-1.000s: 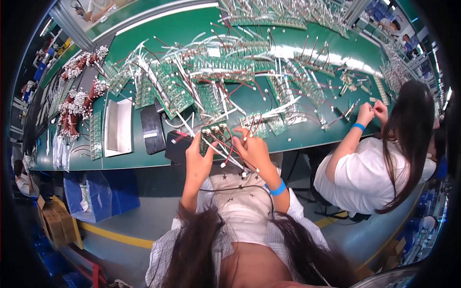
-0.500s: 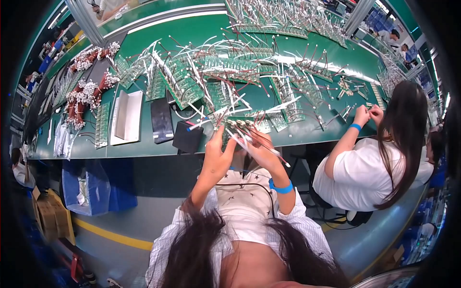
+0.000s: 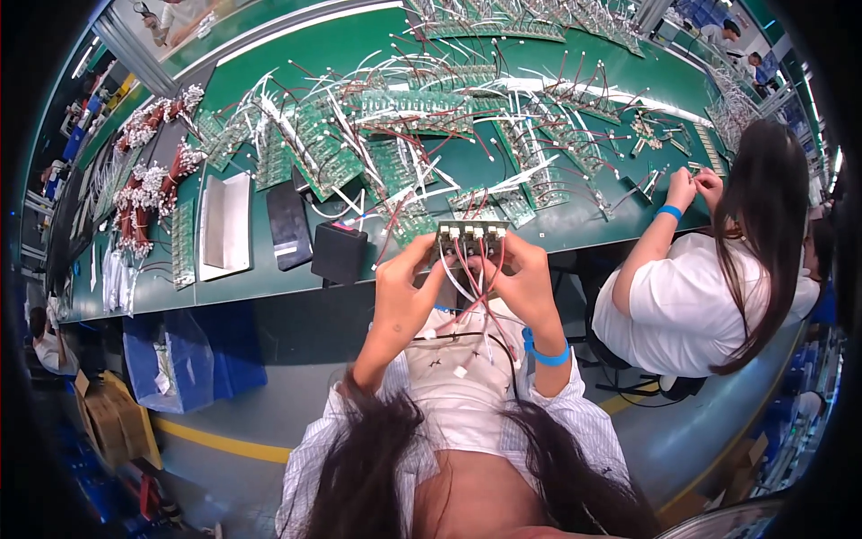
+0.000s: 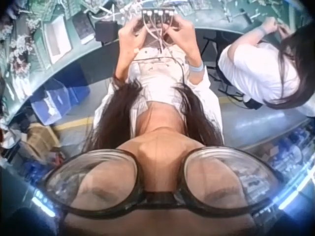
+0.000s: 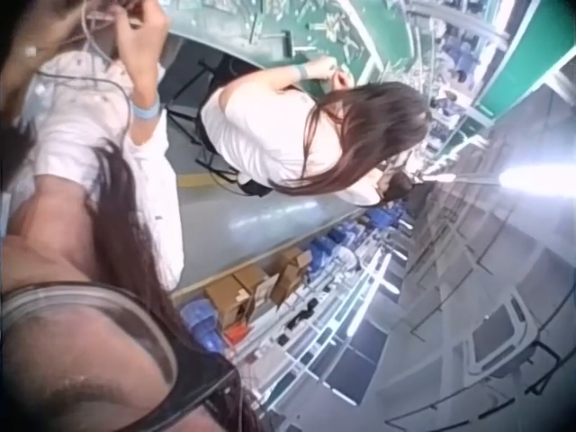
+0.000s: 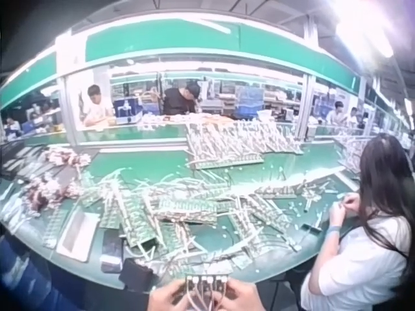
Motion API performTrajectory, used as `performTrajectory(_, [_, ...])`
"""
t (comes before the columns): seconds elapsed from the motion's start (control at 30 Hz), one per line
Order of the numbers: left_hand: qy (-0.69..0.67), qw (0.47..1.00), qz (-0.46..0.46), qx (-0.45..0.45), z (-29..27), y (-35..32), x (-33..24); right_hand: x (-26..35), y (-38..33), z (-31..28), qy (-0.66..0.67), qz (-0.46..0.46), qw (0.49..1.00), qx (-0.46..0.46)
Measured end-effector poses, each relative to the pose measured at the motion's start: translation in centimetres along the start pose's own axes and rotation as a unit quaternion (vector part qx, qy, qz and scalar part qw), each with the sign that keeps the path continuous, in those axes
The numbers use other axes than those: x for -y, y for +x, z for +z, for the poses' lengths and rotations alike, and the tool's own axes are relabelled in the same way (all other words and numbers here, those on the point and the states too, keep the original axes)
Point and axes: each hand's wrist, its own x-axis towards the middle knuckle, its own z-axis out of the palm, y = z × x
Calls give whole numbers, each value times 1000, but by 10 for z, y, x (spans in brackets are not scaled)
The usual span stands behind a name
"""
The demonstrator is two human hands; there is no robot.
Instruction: The person connects electronic components and wires to printed circuit boards by hand.
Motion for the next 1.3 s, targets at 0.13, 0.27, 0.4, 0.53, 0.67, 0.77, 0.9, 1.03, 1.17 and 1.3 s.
performTrajectory(0.13, [17,1000,-22,-6,9,4,-4,-1,2,-1,-65,-26,997,-27])
performTrajectory(0.27, [94,993,35,-65,21,6,-4,1,3,3,-81,-34,992,-86])
performTrajectory(0.4, [148,985,55,-72,24,7,0,1,-3,8,-111,-25,983,-145])
performTrajectory(0.53, [104,992,53,-54,25,10,0,-3,-4,3,-109,-42,980,-164])
performTrajectory(0.67, [114,991,61,33,16,17,0,1,1,-15,-10,11,998,-69])
performTrajectory(0.77, [-42,998,2,46,21,20,-8,3,2,-22,43,66,997,17])
performTrajectory(0.9, [-117,988,-68,76,25,22,-2,2,2,-23,127,52,990,32])
performTrajectory(1.03, [-58,994,-61,77,27,21,7,2,1,-24,40,77,996,12])
performTrajectory(1.17, [42,997,27,65,32,24,13,0,1,-19,-65,63,995,-47])
performTrajectory(1.3, [39,998,-44,35,34,24,3,-3,6,-23,-207,-81,971,-88])
